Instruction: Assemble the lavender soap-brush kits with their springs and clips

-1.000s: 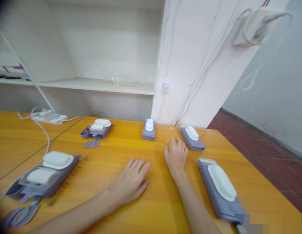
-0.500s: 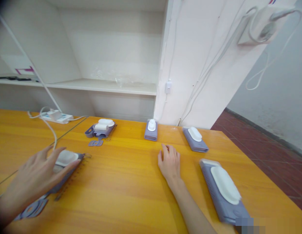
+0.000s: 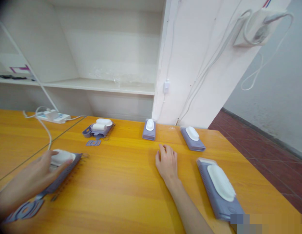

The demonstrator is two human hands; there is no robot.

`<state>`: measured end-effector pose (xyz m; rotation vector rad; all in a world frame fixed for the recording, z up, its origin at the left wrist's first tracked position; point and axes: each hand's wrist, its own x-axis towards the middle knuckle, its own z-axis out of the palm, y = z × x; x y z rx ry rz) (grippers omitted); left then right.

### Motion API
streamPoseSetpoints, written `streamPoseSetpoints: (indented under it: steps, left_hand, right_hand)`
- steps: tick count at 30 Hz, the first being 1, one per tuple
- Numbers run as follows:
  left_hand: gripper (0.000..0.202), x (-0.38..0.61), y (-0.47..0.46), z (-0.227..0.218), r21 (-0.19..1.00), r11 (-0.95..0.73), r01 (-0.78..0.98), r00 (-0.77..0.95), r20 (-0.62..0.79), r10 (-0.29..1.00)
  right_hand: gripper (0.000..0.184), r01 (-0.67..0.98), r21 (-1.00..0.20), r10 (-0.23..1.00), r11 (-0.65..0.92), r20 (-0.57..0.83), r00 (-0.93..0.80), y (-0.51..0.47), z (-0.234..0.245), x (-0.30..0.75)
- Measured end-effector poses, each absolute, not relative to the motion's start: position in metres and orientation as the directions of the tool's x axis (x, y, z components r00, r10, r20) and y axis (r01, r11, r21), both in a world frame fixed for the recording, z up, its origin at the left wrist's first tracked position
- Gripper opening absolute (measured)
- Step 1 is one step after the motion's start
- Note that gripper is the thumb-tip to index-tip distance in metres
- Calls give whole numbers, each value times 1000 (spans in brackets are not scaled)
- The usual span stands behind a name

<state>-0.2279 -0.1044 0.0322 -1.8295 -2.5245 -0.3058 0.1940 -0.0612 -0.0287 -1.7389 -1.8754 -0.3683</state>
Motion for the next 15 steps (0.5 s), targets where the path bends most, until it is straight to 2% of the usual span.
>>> streamPoseSetpoints:
  steps: [4, 7, 10, 13, 15]
  left_hand:
    - [74, -226, -102, 29, 77, 324, 943, -331, 125, 935]
    - [74, -223, -101, 28, 44, 351, 935, -353, 133, 926]
    - [70, -221, -102, 27, 31, 346, 938, -347, 126, 929]
    - [70, -220, -104, 28, 8, 352, 936, -351, 118, 929]
    - [73, -218, -105, 29, -11, 366, 930, -362, 134, 923]
  right_hand:
    - [24, 960, -174, 771, 218, 634, -60, -69, -18, 187]
    - [12, 890, -182, 678, 419, 715, -172, -86, 3, 165]
    - [19, 747, -162, 538, 645, 790, -293, -115, 23, 124]
    - [18, 556, -42, 369, 830, 789, -491, -159, 25, 78]
    - [13, 467, 59, 258, 882, 768, -585, -193, 13, 56]
